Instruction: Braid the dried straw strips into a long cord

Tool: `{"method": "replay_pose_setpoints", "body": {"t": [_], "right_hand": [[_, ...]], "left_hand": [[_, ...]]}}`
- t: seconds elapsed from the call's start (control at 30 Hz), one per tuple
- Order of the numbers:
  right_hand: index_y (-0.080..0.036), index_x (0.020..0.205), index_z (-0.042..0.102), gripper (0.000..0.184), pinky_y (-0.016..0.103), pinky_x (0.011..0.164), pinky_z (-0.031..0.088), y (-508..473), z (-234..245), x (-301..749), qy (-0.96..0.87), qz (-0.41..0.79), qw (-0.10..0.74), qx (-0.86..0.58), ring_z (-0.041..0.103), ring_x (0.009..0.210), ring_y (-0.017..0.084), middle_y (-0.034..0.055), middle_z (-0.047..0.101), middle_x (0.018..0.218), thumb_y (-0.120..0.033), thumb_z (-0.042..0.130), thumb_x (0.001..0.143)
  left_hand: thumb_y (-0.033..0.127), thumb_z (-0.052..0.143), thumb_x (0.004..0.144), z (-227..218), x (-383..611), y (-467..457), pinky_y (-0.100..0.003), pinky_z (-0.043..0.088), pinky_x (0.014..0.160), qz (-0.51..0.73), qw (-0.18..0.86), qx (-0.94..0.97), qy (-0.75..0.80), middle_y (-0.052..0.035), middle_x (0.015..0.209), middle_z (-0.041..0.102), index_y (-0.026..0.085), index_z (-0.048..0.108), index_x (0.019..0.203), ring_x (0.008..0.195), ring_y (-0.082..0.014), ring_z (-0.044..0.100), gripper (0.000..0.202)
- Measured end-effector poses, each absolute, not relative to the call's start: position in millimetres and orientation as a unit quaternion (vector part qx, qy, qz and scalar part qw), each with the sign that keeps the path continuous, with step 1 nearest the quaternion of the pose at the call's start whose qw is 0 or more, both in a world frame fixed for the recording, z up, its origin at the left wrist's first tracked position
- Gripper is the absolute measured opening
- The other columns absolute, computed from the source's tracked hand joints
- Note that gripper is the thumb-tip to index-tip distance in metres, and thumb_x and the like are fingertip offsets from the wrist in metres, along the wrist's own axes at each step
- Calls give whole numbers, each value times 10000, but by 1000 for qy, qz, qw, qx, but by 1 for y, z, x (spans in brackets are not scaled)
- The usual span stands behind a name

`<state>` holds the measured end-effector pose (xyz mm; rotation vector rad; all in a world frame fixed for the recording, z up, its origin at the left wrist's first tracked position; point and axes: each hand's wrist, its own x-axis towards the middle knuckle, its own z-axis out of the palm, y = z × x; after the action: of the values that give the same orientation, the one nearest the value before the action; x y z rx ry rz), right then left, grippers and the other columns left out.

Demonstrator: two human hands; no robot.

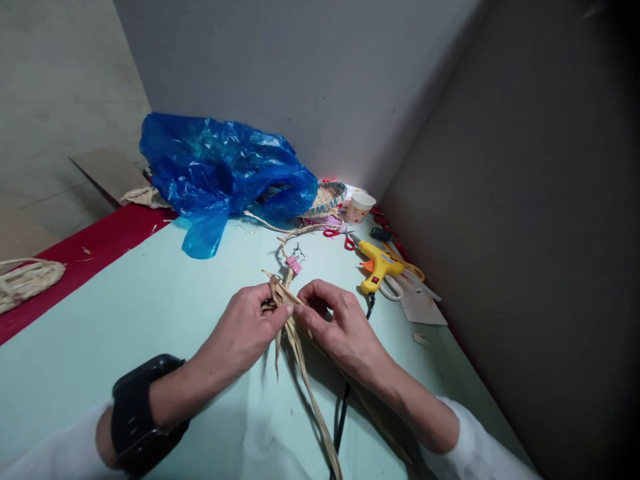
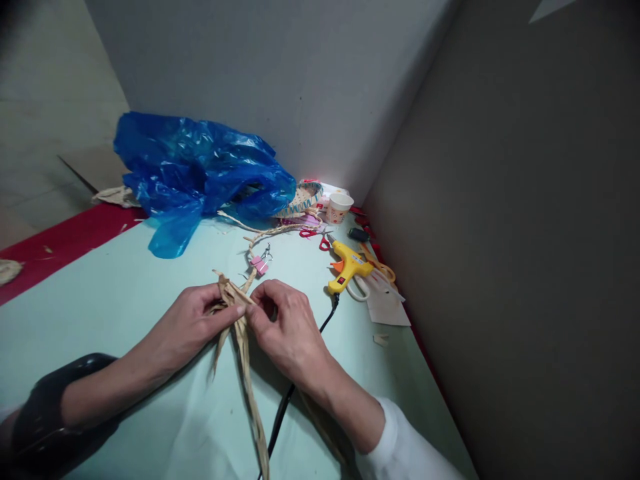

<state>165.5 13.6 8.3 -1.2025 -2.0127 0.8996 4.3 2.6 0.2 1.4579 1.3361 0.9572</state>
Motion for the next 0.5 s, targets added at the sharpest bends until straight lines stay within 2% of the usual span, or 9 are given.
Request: {"method": "replay_pose_setpoints", "body": {"t": [0.17, 0.33, 0.5], "right_hand": [[-166, 708, 529, 99, 239, 616, 357, 11, 5, 161, -763, 316, 332, -456, 467, 635, 120, -9, 527, 669, -173, 527, 807], [-168, 745, 535, 93, 247, 627, 363, 4, 10, 154, -772, 325, 347, -422, 460, 647, 121, -2, 525, 701, -193, 525, 834], [-196, 796, 579, 111, 268, 635, 394, -5, 47, 182, -704, 458, 394, -373, 472, 669, 137, 9, 524, 725, -280, 569, 867]], "left_hand": [[270, 552, 734, -3, 5, 2, -303, 477, 692, 394, 455, 584, 544, -19, 726, 671, 147, 642, 779, 733, -211, 621, 159], [185, 553, 679, -5, 5, 5, -273, 451, 668, 418, 474, 575, 520, 6, 675, 637, 162, 625, 699, 686, -172, 569, 78], [213, 595, 684, -6, 2, 8, -227, 389, 602, 433, 538, 520, 503, 32, 636, 567, 158, 580, 660, 624, -118, 505, 62]]}}
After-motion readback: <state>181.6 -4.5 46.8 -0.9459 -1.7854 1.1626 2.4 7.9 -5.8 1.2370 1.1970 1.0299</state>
